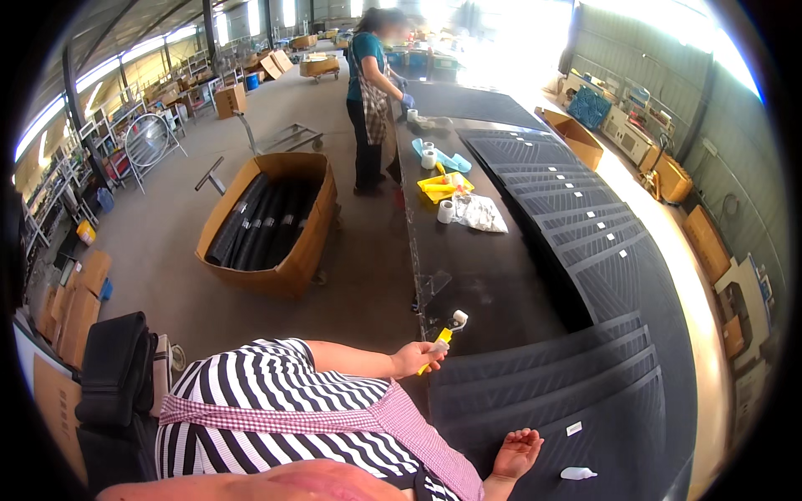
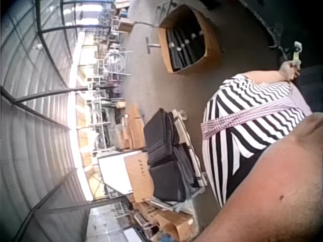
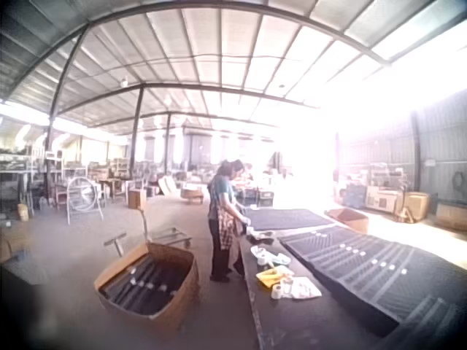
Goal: The person applies adhesive and small white patches to large black rubber sheets using a glue bottle and a small roller, then carries a stack of sheets to another workstation.
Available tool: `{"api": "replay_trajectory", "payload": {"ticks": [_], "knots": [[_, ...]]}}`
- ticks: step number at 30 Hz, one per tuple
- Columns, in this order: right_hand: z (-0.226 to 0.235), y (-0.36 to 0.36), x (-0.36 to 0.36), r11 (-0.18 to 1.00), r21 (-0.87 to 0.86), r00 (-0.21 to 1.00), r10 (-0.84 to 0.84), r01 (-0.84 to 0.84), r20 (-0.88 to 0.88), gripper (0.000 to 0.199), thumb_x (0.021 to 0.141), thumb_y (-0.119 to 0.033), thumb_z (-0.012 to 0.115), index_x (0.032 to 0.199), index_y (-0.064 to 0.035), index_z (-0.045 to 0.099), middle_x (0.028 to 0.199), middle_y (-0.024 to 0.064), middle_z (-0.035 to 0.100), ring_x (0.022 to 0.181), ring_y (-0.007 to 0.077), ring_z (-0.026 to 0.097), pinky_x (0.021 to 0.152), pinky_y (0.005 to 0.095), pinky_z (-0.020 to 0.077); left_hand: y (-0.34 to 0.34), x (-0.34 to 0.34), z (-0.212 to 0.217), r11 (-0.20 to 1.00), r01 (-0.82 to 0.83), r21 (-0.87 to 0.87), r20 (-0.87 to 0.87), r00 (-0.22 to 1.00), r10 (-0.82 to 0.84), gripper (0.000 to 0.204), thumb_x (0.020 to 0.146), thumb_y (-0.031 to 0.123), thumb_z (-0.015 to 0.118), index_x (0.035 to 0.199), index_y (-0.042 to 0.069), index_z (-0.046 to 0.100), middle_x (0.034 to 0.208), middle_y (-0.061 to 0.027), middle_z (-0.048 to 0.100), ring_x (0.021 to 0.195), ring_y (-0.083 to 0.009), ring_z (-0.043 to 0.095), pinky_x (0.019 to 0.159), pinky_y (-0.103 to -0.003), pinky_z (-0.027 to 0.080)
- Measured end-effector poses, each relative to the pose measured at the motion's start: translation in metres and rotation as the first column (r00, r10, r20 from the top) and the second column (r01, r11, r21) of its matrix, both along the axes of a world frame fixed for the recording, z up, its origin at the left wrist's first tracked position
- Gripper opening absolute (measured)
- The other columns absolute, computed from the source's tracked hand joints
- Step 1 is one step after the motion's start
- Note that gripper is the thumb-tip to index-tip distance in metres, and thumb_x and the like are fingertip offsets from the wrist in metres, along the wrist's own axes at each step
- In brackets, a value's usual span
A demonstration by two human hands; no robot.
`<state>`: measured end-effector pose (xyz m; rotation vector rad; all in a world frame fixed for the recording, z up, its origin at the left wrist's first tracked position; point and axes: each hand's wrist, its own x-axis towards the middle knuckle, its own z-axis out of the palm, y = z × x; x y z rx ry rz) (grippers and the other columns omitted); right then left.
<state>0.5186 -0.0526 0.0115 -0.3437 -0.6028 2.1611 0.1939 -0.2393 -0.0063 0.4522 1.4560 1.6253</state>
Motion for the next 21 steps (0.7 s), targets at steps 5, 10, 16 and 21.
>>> {"api": "replay_trajectory", "payload": {"ticks": [5,10,16,21], "knots": [[0.003,0.001,-0.003,1.0,-0.017,0.999,0.025,-0.025,-0.031,0.03,0.104,-0.033,0.049,0.106,-0.0086,0.067,0.097,0.0043,0.065,0.085,0.0153,0.059,0.08,0.0308,0.0506,-0.002,0.001,0.003,1.0,-0.017,0.015,-0.001,1.0,0.017,0.026,0.101,0.029,0.059,0.111,0.005,0.064,0.098,-0.0013,0.063,0.084,-0.0101,0.063,0.073,-0.025,0.052],[0.004,-0.001,-0.001,1.0,0.006,1.0,0.014,-0.014,-0.01,0.03,0.104,-0.034,0.05,0.106,-0.009,0.067,0.098,0.0042,0.065,0.086,0.0156,0.059,0.08,0.0312,0.0508,-0.003,0.001,0.018,1.0,-0.005,-0.027,0.027,1.0,0.005,0.026,0.101,0.028,0.058,0.112,0.005,0.064,0.1,-0.0014,0.062,0.085,-0.0107,0.063,0.074,-0.026,0.052],[0.008,-0.002,-0.004,1.0,-0.018,1.0,-0.005,0.005,0.009,0.03,0.103,-0.035,0.051,0.105,-0.0095,0.067,0.097,0.004,0.065,0.084,0.016,0.06,0.079,0.0308,0.0511,-0.002,-0.003,0.013,1.0,0.0,-0.015,0.039,0.999,0.0,0.028,0.101,0.028,0.058,0.116,0.004,0.063,0.103,-0.0017,0.063,0.086,-0.0111,0.064,0.076,-0.026,0.052],[0.007,-0.001,-0.002,1.0,-0.014,1.0,-0.009,0.009,0.028,0.029,0.103,-0.033,0.051,0.107,-0.01,0.068,0.098,0.0035,0.066,0.085,0.0151,0.061,0.08,0.0308,0.0518,-0.003,-0.005,0.01,1.0,0.012,-0.027,0.044,0.999,-0.011,0.031,0.101,0.028,0.059,0.119,0.004,0.064,0.112,-0.0048,0.064,0.09,-0.0134,0.064,0.08,-0.029,0.052]]}}
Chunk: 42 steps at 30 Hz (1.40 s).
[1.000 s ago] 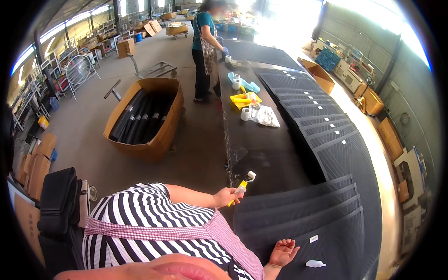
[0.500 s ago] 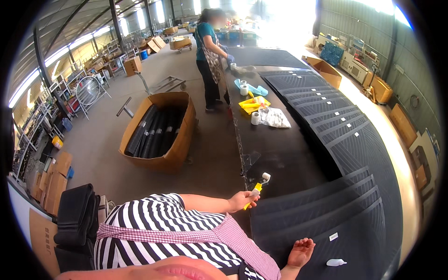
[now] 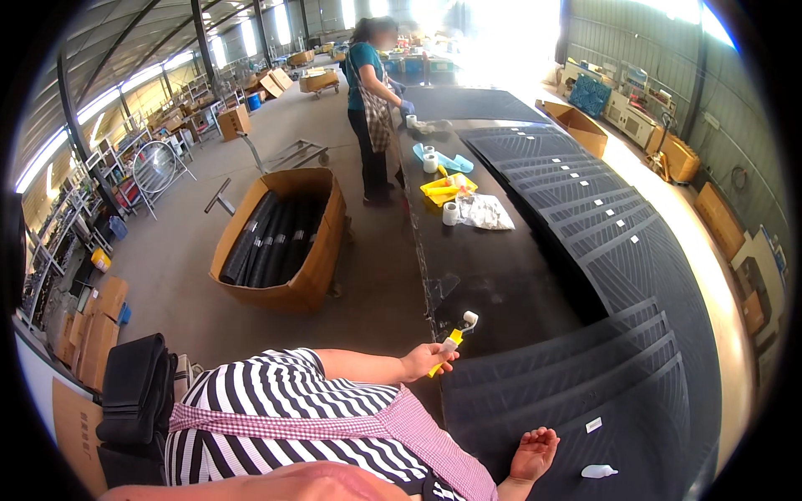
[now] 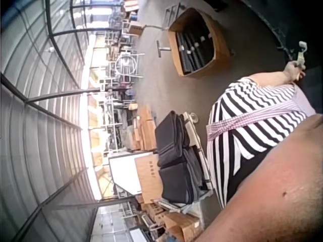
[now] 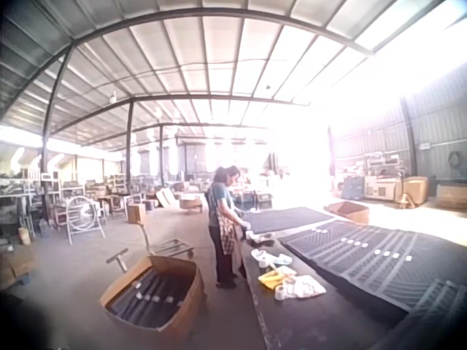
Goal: The person applies adhesive and small white patches to large black rubber sheets using a glue bottle and a small roller, then carries a stack of sheets to another workstation.
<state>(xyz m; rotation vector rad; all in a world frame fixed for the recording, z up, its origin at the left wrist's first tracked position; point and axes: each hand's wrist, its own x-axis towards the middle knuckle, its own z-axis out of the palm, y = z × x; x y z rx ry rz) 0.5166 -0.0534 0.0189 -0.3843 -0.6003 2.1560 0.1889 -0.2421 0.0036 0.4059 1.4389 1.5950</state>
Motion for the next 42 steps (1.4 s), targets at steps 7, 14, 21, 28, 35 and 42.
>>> {"api": "replay_trajectory", "payload": {"ticks": [7,14,21,28,35,42], "knots": [[-0.002,0.001,-0.001,1.0,0.002,0.999,0.019,-0.019,-0.029,0.029,0.103,-0.033,0.051,0.107,-0.0099,0.068,0.1,0.004,0.066,0.086,0.0156,0.061,0.08,0.0307,0.0516,0.0,0.001,0.0,1.0,-0.005,0.012,-0.006,1.0,0.005,0.032,0.101,0.03,0.058,0.119,0.004,0.063,0.106,-0.0021,0.065,0.088,-0.0114,0.064,0.077,-0.028,0.052],[-0.005,0.002,0.002,1.0,-0.005,0.999,0.014,-0.014,-0.033,0.029,0.103,-0.033,0.051,0.109,-0.0088,0.067,0.101,0.0054,0.065,0.087,0.0166,0.06,0.081,0.0314,0.0516,0.002,0.003,0.006,1.0,-0.017,0.003,-0.007,1.0,0.017,0.032,0.101,0.03,0.059,0.118,0.004,0.063,0.106,-0.002,0.065,0.088,-0.0116,0.064,0.077,-0.028,0.052],[-0.002,0.0,-0.003,0.998,0.018,0.996,0.063,-0.062,-0.056,0.033,0.105,-0.034,0.047,0.111,-0.0078,0.066,0.105,0.0074,0.065,0.089,0.0181,0.061,0.082,0.0334,0.0517,-0.001,-0.001,-0.003,0.998,-0.037,-0.047,-0.036,0.999,0.036,0.027,0.098,0.03,0.064,0.111,0.006,0.065,0.095,-0.0002,0.065,0.077,-0.0091,0.061,0.068,-0.027,0.05],[-0.008,0.005,0.005,0.996,0.055,0.996,0.075,-0.072,-0.049,0.033,0.103,-0.037,0.051,0.107,-0.0092,0.067,0.102,0.0057,0.066,0.089,0.0183,0.061,0.083,0.0335,0.051,0.001,0.0,0.004,1.0,-0.009,0.012,-0.026,1.0,0.009,0.028,0.099,0.03,0.061,0.11,0.004,0.063,0.098,-0.0014,0.065,0.078,-0.0096,0.062,0.067,-0.027,0.051],[-0.003,0.0,0.0,0.999,0.011,0.997,0.044,-0.044,-0.058,0.034,0.102,-0.039,0.051,0.105,-0.0095,0.067,0.098,0.005,0.066,0.087,0.0181,0.061,0.081,0.0331,0.0511,-0.003,-0.004,0.005,1.0,0.007,-0.028,-0.049,0.999,-0.008,0.028,0.099,0.03,0.062,0.111,0.004,0.064,0.097,-0.0014,0.065,0.078,-0.0099,0.062,0.067,-0.027,0.051],[-0.005,-0.001,0.001,1.0,0.011,0.998,0.027,-0.026,-0.051,0.034,0.103,-0.039,0.05,0.105,-0.0094,0.067,0.099,0.0053,0.066,0.087,0.0178,0.06,0.082,0.0329,0.0508,-0.002,0.0,0.013,0.999,0.029,-0.017,-0.028,0.999,-0.029,0.032,0.101,0.031,0.059,0.115,0.003,0.065,0.094,-0.0036,0.065,0.08,-0.0106,0.061,0.072,-0.027,0.051]]}}
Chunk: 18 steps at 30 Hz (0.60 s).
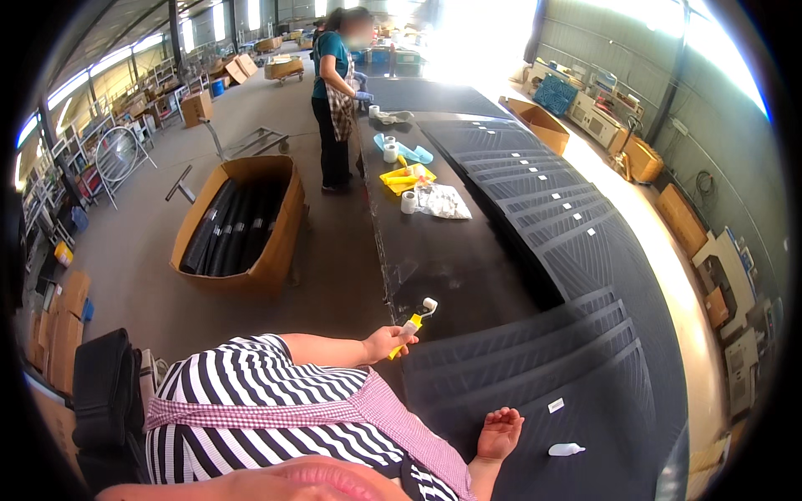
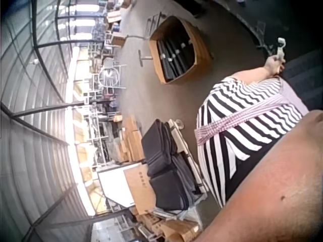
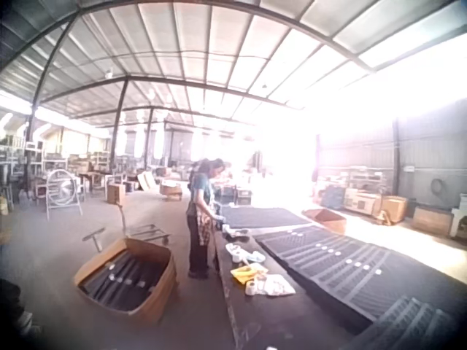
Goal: The person applies adhesive and small white patches to large black rubber sheets using a glue bottle and a small roller, then carries a stack of sheets to another workstation.
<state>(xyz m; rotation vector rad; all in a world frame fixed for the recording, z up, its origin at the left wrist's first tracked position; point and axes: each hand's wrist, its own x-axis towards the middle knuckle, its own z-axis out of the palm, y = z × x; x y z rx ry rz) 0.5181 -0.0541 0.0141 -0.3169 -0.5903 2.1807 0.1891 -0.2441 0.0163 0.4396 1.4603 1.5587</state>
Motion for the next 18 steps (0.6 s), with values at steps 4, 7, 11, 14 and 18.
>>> {"api": "replay_trajectory", "payload": {"ticks": [4,7,11,14,18], "knots": [[0.0,0.0,0.001,1.0,-0.003,1.0,0.004,-0.004,-0.002,0.034,0.103,-0.038,0.049,0.105,-0.0093,0.067,0.099,0.0055,0.065,0.088,0.0177,0.06,0.083,0.0335,0.0507,0.001,-0.002,-0.011,1.0,0.002,0.007,-0.005,1.0,-0.002,0.032,0.101,0.03,0.058,0.115,0.003,0.064,0.1,-0.0053,0.066,0.081,-0.0114,0.062,0.073,-0.028,0.052],[0.004,0.002,-0.004,1.0,-0.02,1.0,0.006,-0.006,-0.006,0.034,0.103,-0.038,0.049,0.105,-0.0092,0.067,0.099,0.0056,0.065,0.088,0.0176,0.06,0.083,0.0339,0.0506,0.0,-0.007,-0.008,1.0,-0.006,-0.005,-0.005,1.0,0.006,0.032,0.101,0.03,0.058,0.115,0.002,0.064,0.11,-0.0064,0.067,0.081,-0.0122,0.062,0.075,-0.029,0.052],[0.006,-0.001,-0.004,1.0,-0.03,1.0,-0.001,0.001,-0.011,0.034,0.103,-0.038,0.049,0.105,-0.0094,0.067,0.098,0.0055,0.065,0.087,0.0177,0.059,0.083,0.0341,0.0503,0.001,-0.008,-0.013,0.999,0.026,-0.021,-0.003,1.0,-0.026,0.031,0.101,0.031,0.058,0.113,0.002,0.064,0.116,-0.0072,0.066,0.081,-0.0121,0.062,0.074,-0.029,0.052],[0.004,-0.001,-0.001,0.999,-0.034,1.0,-0.002,0.002,-0.004,0.033,0.103,-0.038,0.05,0.105,-0.0098,0.067,0.098,0.0053,0.065,0.087,0.0178,0.059,0.083,0.0341,0.0503,0.001,-0.006,-0.009,1.0,0.017,-0.003,0.008,1.0,-0.017,0.031,0.101,0.031,0.058,0.113,0.003,0.065,0.113,-0.0071,0.067,0.081,-0.012,0.062,0.074,-0.029,0.053],[0.002,0.001,0.0,1.0,-0.024,1.0,0.007,-0.008,-0.016,0.031,0.103,-0.036,0.05,0.107,-0.0098,0.067,0.101,0.0057,0.066,0.089,0.018,0.061,0.084,0.0345,0.0519,0.0,-0.007,-0.015,0.999,0.03,-0.026,-0.016,0.999,-0.031,0.033,0.101,0.032,0.058,0.113,0.002,0.065,0.116,-0.0075,0.066,0.081,-0.0118,0.062,0.073,-0.028,0.053]]}}
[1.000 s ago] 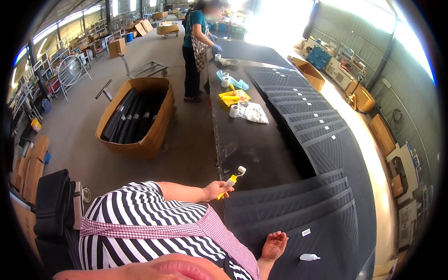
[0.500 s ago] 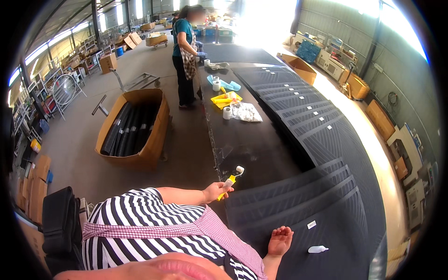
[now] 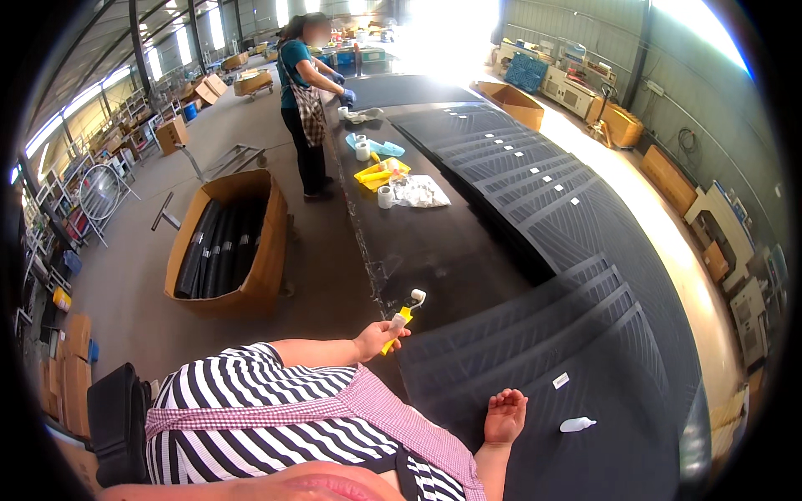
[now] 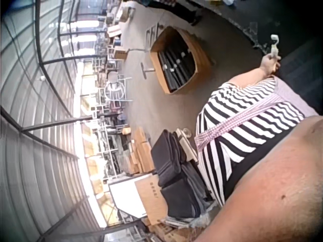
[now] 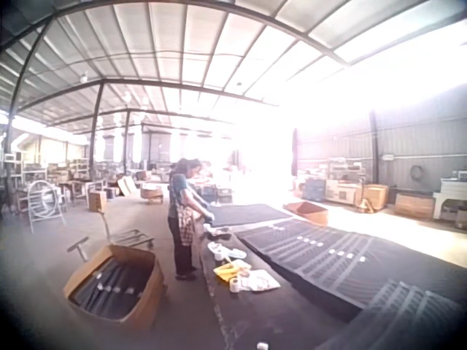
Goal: The person applies adhesive and small white patches to large black rubber sheets using a glue bottle and a small roller, then carries a stack of sheets to another workstation.
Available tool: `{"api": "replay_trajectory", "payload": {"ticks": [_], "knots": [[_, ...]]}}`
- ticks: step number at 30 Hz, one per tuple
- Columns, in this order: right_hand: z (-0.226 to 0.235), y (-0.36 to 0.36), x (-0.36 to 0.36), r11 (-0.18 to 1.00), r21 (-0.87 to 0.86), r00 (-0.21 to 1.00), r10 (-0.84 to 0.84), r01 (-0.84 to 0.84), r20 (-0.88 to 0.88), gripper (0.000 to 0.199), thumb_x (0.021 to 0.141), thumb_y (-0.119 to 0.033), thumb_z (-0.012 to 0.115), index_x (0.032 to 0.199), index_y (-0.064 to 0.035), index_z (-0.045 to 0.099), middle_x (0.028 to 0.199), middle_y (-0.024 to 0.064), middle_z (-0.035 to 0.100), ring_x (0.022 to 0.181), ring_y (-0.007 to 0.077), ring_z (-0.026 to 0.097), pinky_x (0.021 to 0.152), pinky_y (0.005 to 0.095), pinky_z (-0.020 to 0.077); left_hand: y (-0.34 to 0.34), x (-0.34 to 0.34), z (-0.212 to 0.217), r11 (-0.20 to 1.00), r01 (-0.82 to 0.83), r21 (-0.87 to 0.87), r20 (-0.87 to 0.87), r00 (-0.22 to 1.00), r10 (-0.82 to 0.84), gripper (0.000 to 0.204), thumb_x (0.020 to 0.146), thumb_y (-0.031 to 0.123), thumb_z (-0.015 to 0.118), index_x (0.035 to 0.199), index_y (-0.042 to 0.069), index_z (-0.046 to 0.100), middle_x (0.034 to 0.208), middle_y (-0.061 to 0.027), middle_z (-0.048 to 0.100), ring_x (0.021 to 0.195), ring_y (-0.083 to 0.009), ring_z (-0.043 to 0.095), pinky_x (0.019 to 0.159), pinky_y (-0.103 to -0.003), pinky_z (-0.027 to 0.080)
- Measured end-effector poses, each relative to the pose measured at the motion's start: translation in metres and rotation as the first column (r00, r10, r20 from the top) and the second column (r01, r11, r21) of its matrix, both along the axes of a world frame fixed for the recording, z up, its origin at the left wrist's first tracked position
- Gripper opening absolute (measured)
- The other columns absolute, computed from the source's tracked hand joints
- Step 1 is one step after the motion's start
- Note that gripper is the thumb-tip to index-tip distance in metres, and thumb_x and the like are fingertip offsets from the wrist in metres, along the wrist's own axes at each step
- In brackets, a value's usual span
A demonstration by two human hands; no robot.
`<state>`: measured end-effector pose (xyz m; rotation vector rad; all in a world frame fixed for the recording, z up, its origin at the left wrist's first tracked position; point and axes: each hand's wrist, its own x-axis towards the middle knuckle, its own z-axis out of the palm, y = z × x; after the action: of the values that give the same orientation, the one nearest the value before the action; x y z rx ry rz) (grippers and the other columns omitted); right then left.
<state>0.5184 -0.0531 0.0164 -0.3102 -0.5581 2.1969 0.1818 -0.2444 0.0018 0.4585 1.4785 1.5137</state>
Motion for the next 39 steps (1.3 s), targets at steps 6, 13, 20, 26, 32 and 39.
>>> {"api": "replay_trajectory", "payload": {"ticks": [6,13,20,26,32,39], "knots": [[0.004,-0.003,-0.001,1.0,-0.007,1.0,-0.017,0.017,0.017,0.032,0.104,-0.036,0.049,0.106,-0.0101,0.067,0.101,0.0053,0.066,0.09,0.0176,0.062,0.084,0.034,0.0518,0.001,0.0,-0.001,1.0,-0.001,0.027,-0.006,1.0,0.002,0.033,0.1,0.032,0.059,0.115,0.003,0.065,0.114,-0.0063,0.067,0.08,-0.0111,0.062,0.073,-0.028,0.053],[0.0,-0.001,-0.002,1.0,0.001,1.0,-0.018,0.018,0.008,0.032,0.104,-0.036,0.048,0.106,-0.01,0.067,0.1,0.0053,0.066,0.089,0.0174,0.062,0.083,0.0334,0.0511,0.002,-0.001,0.0,1.0,-0.01,0.029,-0.014,1.0,0.01,0.034,0.099,0.034,0.062,0.114,0.004,0.066,0.093,-0.0032,0.067,0.076,-0.0103,0.062,0.067,-0.027,0.05],[0.003,-0.003,-0.002,0.999,0.009,0.999,-0.035,0.034,0.037,0.033,0.105,-0.037,0.047,0.106,-0.0097,0.066,0.099,0.0047,0.066,0.088,0.0169,0.059,0.082,0.0329,0.0494,0.004,0.0,0.006,1.0,0.003,0.011,-0.02,1.0,-0.002,0.033,0.099,0.033,0.062,0.115,0.004,0.066,0.096,-0.0025,0.067,0.076,-0.0101,0.062,0.067,-0.027,0.05],[0.001,-0.001,-0.003,0.999,-0.001,0.999,-0.035,0.035,0.032,0.032,0.105,-0.036,0.047,0.105,-0.0096,0.066,0.099,0.0045,0.065,0.087,0.0169,0.059,0.083,0.0329,0.0494,0.004,-0.003,0.003,1.0,0.022,-0.011,-0.018,1.0,-0.022,0.033,0.098,0.033,0.062,0.115,0.005,0.066,0.11,-0.0053,0.067,0.08,-0.0112,0.062,0.073,-0.028,0.053],[0.005,-0.003,-0.002,0.999,-0.006,0.998,-0.046,0.046,0.046,0.031,0.104,-0.036,0.049,0.104,-0.0104,0.067,0.098,0.0043,0.065,0.088,0.0165,0.06,0.082,0.0328,0.0504,0.005,-0.003,0.002,1.0,0.013,-0.006,-0.008,1.0,-0.013,0.032,0.099,0.031,0.062,0.114,0.004,0.066,0.105,-0.0042,0.068,0.078,-0.0107,0.062,0.07,-0.027,0.052],[0.003,-0.001,-0.004,0.999,0.002,0.999,-0.033,0.033,0.035,0.031,0.104,-0.036,0.049,0.105,-0.0101,0.066,0.099,0.0048,0.065,0.089,0.0167,0.06,0.084,0.0329,0.0498,0.004,-0.002,0.004,1.0,-0.001,0.011,-0.017,1.0,0.001,0.032,0.099,0.031,0.061,0.114,0.004,0.066,0.098,-0.003,0.068,0.075,-0.01,0.062,0.067,-0.027,0.05]]}}
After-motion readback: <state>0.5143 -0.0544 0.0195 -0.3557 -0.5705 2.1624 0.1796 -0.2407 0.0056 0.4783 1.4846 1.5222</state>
